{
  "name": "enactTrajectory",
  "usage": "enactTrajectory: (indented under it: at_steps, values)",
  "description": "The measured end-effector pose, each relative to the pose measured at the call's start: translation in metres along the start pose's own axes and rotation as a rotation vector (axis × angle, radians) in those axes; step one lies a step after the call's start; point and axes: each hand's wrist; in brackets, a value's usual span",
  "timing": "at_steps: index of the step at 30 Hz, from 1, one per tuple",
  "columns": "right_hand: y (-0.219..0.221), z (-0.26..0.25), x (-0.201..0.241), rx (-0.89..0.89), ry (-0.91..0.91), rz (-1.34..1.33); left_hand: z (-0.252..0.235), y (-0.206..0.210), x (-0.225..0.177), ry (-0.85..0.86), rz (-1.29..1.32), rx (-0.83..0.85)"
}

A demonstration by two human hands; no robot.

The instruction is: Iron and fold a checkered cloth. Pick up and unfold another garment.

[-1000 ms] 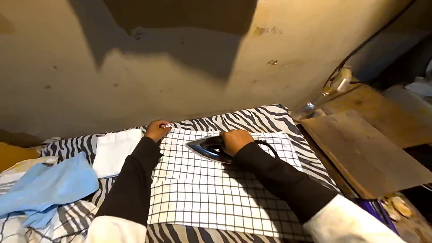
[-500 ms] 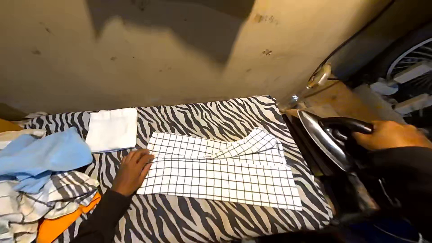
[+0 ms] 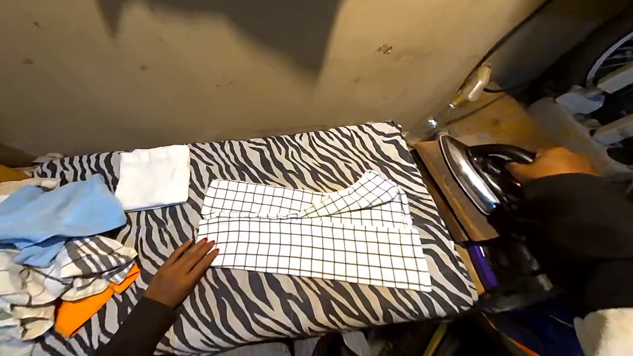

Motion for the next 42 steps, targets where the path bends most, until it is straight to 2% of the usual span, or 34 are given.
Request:
enactTrajectory:
  at_steps: [3, 6, 8, 10, 13, 15, 17, 18, 21, 23, 25, 28, 31, 32, 34, 37, 40, 42]
  values:
    - [0.001, -0.010, -0.003, 0.003, 0.006, 0.008, -0.006, 0.005, 0.001, -0.008, -0.075, -0.046]
    - [0.009, 0.011, -0.013, -0.135, -0.173, 0.068, -0.007, 0.005, 0.002, -0.005, -0.081, -0.039]
    - [0.009, 0.041, -0.016, -0.257, -0.456, 0.088, -0.006, 0.005, 0.004, 0.002, -0.045, -0.009]
    - [0.020, 0.092, -0.003, -0.190, -0.795, 0.022, -0.003, 0.004, 0.005, -0.012, -0.013, 0.015]
    - [0.108, 0.174, -0.015, 0.077, -1.293, -0.112, 0.001, 0.000, 0.003, -0.029, 0.038, 0.033]
    - [0.154, 0.192, -0.036, 0.026, -1.416, -0.196, 0.003, -0.001, 0.005, -0.019, 0.061, 0.037]
    - [0.160, 0.188, -0.053, -0.062, -1.402, -0.284, 0.010, -0.007, 0.006, 0.003, 0.086, 0.069]
    - [0.154, 0.188, -0.057, -0.053, -1.368, -0.277, 0.015, -0.013, 0.004, 0.008, 0.105, 0.098]
    - [0.126, 0.195, -0.056, 0.168, -1.237, -0.183, 0.028, -0.027, -0.008, -0.020, 0.194, 0.208]
    - [0.096, 0.184, -0.032, 0.304, -1.176, -0.147, 0.019, -0.036, -0.009, -0.045, 0.231, 0.232]
    - [0.079, 0.167, 0.011, 0.252, -1.190, -0.156, -0.010, -0.039, -0.010, -0.043, 0.237, 0.183]
    - [0.100, 0.127, 0.085, 0.139, -1.248, -0.131, -0.063, -0.020, -0.009, -0.064, 0.218, 0.149]
    - [0.134, 0.078, 0.117, 0.129, -1.228, -0.029, -0.082, 0.001, 0.005, -0.165, 0.217, 0.309]
    - [0.137, 0.066, 0.116, 0.072, -1.232, -0.042, -0.081, 0.005, 0.011, -0.169, 0.203, 0.313]
    - [0.118, 0.061, 0.102, -0.052, -1.241, -0.082, -0.076, 0.008, 0.021, -0.110, 0.162, 0.194]
    - [0.086, 0.088, 0.053, -0.186, -1.187, -0.125, -0.064, 0.004, 0.021, -0.030, 0.089, 0.036]
    - [0.102, 0.105, 0.001, -0.168, -1.106, -0.134, -0.057, 0.002, 0.014, -0.022, 0.073, -0.010]
    - [0.117, 0.113, -0.015, -0.126, -1.063, -0.141, -0.061, 0.002, 0.011, -0.045, 0.085, -0.012]
Point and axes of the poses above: each hand's wrist, its own z-axis away from the middle knuckle, its own y-axis out of the palm, x = y × z, and after that the axes turned 5 degrees about -z, right-handed
